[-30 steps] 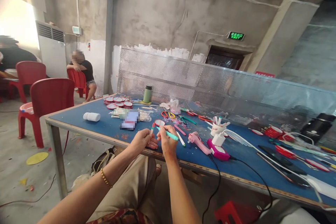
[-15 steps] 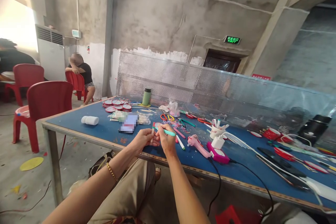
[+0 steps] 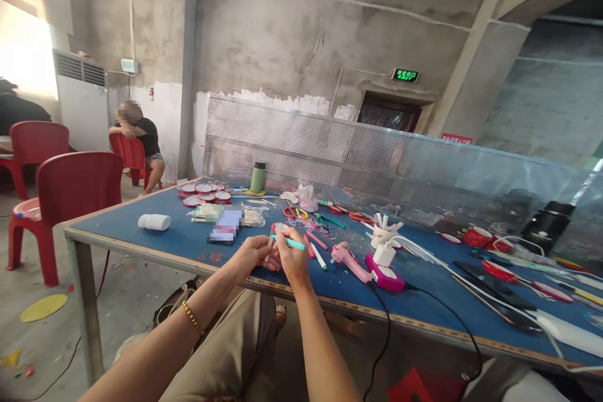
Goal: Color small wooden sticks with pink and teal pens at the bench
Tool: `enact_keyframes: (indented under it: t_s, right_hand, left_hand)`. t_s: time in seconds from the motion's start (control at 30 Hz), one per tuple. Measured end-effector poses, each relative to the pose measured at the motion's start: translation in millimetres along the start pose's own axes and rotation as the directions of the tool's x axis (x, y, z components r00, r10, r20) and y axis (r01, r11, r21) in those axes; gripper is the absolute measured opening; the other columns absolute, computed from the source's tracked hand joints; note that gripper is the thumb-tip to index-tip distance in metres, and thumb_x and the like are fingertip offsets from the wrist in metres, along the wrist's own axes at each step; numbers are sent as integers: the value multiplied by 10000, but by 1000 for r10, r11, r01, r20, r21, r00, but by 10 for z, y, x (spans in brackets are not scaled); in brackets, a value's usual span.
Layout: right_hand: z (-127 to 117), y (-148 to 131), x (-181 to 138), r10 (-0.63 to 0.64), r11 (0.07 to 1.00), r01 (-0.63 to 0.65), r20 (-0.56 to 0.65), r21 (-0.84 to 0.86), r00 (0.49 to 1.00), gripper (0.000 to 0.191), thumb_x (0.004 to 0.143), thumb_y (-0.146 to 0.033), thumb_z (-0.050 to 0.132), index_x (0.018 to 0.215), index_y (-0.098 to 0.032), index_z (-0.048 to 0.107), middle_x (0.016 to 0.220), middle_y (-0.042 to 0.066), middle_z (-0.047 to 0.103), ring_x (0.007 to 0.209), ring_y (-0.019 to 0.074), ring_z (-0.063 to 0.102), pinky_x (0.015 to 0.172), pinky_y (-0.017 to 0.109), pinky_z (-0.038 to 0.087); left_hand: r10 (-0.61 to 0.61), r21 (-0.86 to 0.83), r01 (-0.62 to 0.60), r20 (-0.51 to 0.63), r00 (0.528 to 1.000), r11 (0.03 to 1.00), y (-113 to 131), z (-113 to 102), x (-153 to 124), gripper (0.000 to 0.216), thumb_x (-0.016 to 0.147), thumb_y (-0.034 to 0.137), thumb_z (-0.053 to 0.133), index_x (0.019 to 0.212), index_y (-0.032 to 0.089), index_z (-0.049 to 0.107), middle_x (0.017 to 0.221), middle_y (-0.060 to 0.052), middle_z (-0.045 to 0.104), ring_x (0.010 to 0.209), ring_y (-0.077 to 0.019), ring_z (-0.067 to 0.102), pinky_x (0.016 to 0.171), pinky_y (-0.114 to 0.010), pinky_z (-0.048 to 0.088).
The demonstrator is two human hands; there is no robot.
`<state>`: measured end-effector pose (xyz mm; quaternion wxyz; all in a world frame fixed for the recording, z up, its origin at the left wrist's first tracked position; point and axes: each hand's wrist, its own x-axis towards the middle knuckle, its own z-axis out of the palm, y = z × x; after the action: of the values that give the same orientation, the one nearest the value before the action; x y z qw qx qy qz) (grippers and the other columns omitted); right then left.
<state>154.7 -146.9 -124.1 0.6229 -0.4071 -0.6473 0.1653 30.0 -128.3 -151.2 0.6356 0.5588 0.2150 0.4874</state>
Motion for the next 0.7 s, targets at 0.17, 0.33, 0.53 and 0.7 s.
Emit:
enact_keyframes:
  t_s: [0.17,0.33,0.53,0.7]
  right_hand:
    - [-14,-13,-24,-34,999,35,23,-18,999,288,877,-412,621,680,-217,542,520,-43,588,404,118,538,443,227,441]
    - [-21,-7,-24,-54,997,55,26,-45,998,303,874,-438,633,682,-216,556,533,-38,600,419,125,545,468,241,447]
    - [-18,11,-15,-68,995,70,33,-71,997,316,890,-454,614,689,-216,562,549,-33,601,434,131,559,485,249,457]
    - [-14,14,-15,-79,994,81,29,-76,996,312,892,-460,613,698,-221,562,542,-35,602,429,135,562,471,250,450]
  left_hand:
    - [26,4,-26,20,999,1000,16,8,-30,343,732,427,740,731,149,539,653,-32,671,555,-149,677,600,-265,563]
    - [35,28,-35,17,999,999,23,22,-36,333,756,428,703,711,159,512,632,-23,651,537,-140,661,595,-267,559]
    - [38,55,-38,1,999,998,32,41,-47,310,750,411,689,694,171,501,623,-9,637,531,-136,653,603,-272,561]
    - [45,74,-44,-1,999,996,25,43,-47,298,759,423,671,704,170,523,629,-12,641,533,-141,654,600,-275,558]
